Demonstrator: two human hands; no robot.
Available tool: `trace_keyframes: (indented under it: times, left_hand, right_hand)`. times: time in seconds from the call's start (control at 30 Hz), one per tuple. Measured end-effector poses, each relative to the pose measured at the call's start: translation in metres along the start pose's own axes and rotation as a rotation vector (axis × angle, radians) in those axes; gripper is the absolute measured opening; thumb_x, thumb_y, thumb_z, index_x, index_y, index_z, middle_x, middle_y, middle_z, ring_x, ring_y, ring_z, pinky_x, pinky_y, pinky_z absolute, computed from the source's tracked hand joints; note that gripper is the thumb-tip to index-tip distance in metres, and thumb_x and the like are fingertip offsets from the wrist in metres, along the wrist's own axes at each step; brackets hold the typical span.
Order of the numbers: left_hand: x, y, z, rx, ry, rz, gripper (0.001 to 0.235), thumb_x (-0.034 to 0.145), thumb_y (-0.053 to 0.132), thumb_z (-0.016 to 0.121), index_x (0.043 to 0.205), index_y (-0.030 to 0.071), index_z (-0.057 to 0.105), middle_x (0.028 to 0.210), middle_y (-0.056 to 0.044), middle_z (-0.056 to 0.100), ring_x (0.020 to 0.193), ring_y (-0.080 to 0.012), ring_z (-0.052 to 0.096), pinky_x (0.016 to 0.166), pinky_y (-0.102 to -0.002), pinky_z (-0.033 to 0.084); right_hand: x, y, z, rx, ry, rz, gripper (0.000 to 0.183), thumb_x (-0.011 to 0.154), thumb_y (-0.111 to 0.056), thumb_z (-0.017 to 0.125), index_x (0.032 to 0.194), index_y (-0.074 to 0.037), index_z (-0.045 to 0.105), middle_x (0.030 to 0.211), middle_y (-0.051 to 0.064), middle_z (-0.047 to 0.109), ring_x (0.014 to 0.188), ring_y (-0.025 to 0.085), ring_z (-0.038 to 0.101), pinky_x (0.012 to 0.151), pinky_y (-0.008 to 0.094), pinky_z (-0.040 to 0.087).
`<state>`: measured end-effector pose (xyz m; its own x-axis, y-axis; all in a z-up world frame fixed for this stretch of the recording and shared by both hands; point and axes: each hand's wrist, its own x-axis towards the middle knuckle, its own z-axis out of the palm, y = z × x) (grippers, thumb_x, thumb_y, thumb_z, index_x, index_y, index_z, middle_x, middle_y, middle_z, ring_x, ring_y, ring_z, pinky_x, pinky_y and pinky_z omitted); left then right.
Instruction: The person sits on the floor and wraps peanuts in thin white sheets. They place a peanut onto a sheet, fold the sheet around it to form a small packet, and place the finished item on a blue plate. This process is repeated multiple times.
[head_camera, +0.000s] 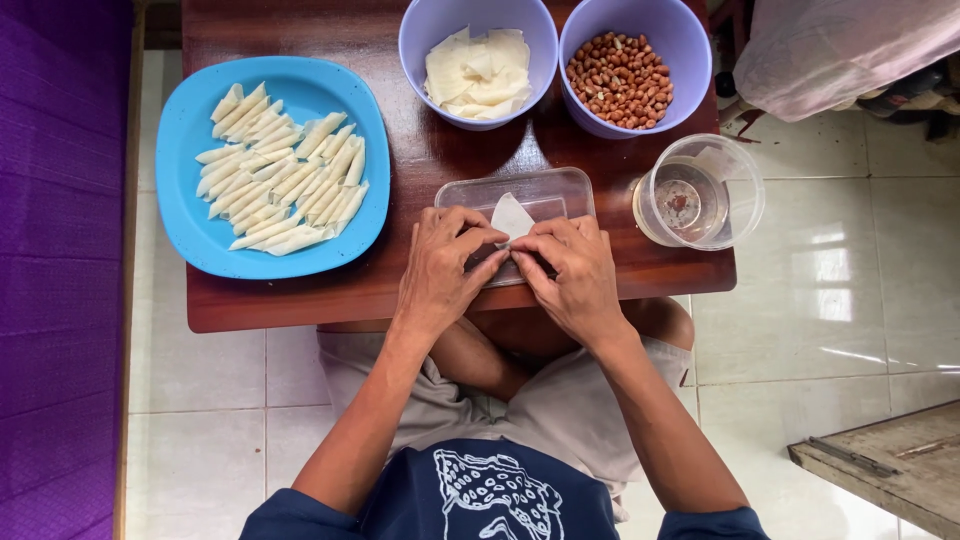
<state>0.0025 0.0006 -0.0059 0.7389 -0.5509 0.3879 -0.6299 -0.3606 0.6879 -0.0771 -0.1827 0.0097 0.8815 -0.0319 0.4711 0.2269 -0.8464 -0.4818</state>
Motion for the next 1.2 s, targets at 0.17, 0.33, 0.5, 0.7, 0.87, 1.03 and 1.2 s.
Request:
trace_keyframes:
  times: [0.17,0.33,0.5,0.7,0.87,1.03,1.2]
  left_hand:
    - [0.001,0.001,0.000,0.016,-0.007,0.015,0.004,0.094,0.025,0.074,0.097,0.023,0.076,0.103,0.003,0.060,0.106,-0.0225,0.055,0.085,-0.036,0.044]
    - [0.002,0.002,-0.002,0.026,-0.002,0.021,0.004,0.094,0.026,0.075,0.093,0.022,0.076,0.101,0.003,0.060,0.104,-0.0227,0.055,0.085,-0.036,0.044]
    - [0.002,0.005,-0.002,0.031,0.028,0.041,0.005,0.095,0.027,0.074,0.094,0.022,0.076,0.102,0.003,0.060,0.104,-0.0223,0.055,0.084,-0.035,0.044]
    - [0.023,0.051,-0.008,-0.293,0.126,0.087,0.031,0.095,0.023,0.075,0.124,0.014,0.071,0.122,-0.006,0.063,0.113,-0.0276,0.060,0.094,-0.039,0.049]
    - [0.048,0.095,0.015,-0.560,0.061,0.170,0.041,0.099,0.020,0.069,0.135,0.003,0.061,0.121,-0.015,0.064,0.115,-0.0318,0.064,0.098,-0.041,0.051]
    - [0.063,0.119,0.037,-0.671,0.037,0.214,0.047,0.101,0.021,0.065,0.141,-0.001,0.054,0.124,-0.015,0.064,0.119,-0.0312,0.062,0.102,-0.044,0.049]
    - [0.074,0.130,0.048,-0.720,0.084,0.253,0.047,0.106,0.033,0.053,0.139,0.000,0.055,0.131,-0.016,0.063,0.126,-0.0325,0.059,0.105,-0.045,0.050]
  right_hand:
    - [0.002,-0.001,-0.003,-0.013,-0.027,0.020,0.004,0.094,-0.023,0.075,0.098,-0.022,0.076,0.096,-0.003,0.067,0.093,0.023,0.059,0.077,0.036,0.043]
    - [0.001,-0.005,-0.003,-0.017,-0.065,0.077,0.007,0.097,-0.027,0.073,0.101,-0.023,0.076,0.097,-0.003,0.066,0.094,0.022,0.058,0.078,0.035,0.043]
    - [0.001,-0.007,-0.003,0.008,-0.055,0.089,0.007,0.099,-0.026,0.070,0.101,-0.022,0.075,0.096,-0.002,0.065,0.092,0.023,0.059,0.077,0.036,0.043]
    - [0.012,-0.029,-0.036,0.309,0.236,0.158,0.007,0.100,-0.017,0.071,0.102,-0.011,0.073,0.098,0.005,0.070,0.089,0.025,0.064,0.081,0.033,0.051]
    - [0.008,-0.032,-0.049,0.389,0.617,0.206,0.013,0.104,-0.012,0.064,0.102,0.000,0.062,0.100,0.013,0.065,0.094,0.025,0.065,0.085,0.033,0.054]
    - [0.003,-0.024,-0.059,0.378,0.765,0.193,0.016,0.107,-0.013,0.057,0.103,0.002,0.055,0.103,0.014,0.060,0.100,0.024,0.061,0.087,0.033,0.052]
    - [0.005,-0.011,-0.066,0.330,0.849,0.188,0.015,0.108,-0.015,0.055,0.103,-0.002,0.052,0.105,0.014,0.057,0.101,0.022,0.055,0.087,0.029,0.046]
